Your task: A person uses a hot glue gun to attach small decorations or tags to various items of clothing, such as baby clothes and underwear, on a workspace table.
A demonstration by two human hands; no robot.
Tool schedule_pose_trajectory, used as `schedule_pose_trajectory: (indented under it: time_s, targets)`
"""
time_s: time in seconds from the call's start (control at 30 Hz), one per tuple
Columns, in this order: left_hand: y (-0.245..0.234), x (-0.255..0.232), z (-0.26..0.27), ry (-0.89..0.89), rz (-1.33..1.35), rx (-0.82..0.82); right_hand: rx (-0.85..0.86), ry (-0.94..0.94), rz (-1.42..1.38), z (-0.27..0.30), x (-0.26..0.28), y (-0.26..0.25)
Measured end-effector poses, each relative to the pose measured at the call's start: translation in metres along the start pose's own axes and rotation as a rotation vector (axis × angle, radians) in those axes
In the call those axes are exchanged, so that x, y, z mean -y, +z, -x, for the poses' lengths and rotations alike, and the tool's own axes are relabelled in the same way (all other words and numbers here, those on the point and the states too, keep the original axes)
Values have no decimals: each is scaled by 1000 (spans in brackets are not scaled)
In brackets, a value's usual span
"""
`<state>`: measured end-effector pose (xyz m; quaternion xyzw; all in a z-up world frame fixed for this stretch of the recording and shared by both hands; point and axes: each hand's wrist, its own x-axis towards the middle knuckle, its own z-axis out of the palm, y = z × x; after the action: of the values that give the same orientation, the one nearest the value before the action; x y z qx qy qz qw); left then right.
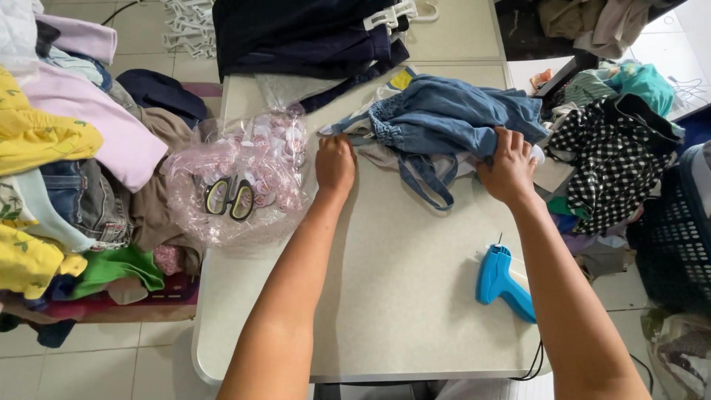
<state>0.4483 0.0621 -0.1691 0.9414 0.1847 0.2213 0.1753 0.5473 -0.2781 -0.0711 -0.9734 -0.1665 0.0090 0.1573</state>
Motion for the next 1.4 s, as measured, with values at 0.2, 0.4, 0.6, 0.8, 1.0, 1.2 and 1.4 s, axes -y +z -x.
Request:
schedule_pose_trajectory:
  time_s: [0.2, 0.4, 0.6, 0.8, 1.0, 1.2, 1.4]
  targets:
    - [-9, 7, -9, -58, -28, -113, 26, -57, 6, 21, 21, -15]
    - [-23, -7, 8, -29, 21, -131, 15, -58, -25, 46, 48, -39]
    - [-86, -47, 79, -52, 145, 50, -123, -103, -122, 86, 70, -55]
    - [-111, -43, 193, 148, -14, 125, -160, -353, -172, 213, 103, -25]
    - [-165, -44, 288, 258, 20, 145, 315, -436, -180, 347, 113, 50]
    - [-185, -39, 340, 294, 72, 132, -42, -554, -77, 368, 112, 81]
    - [-187, -34, 345, 295, 276, -67, -50, -574, -110, 370, 112, 78]
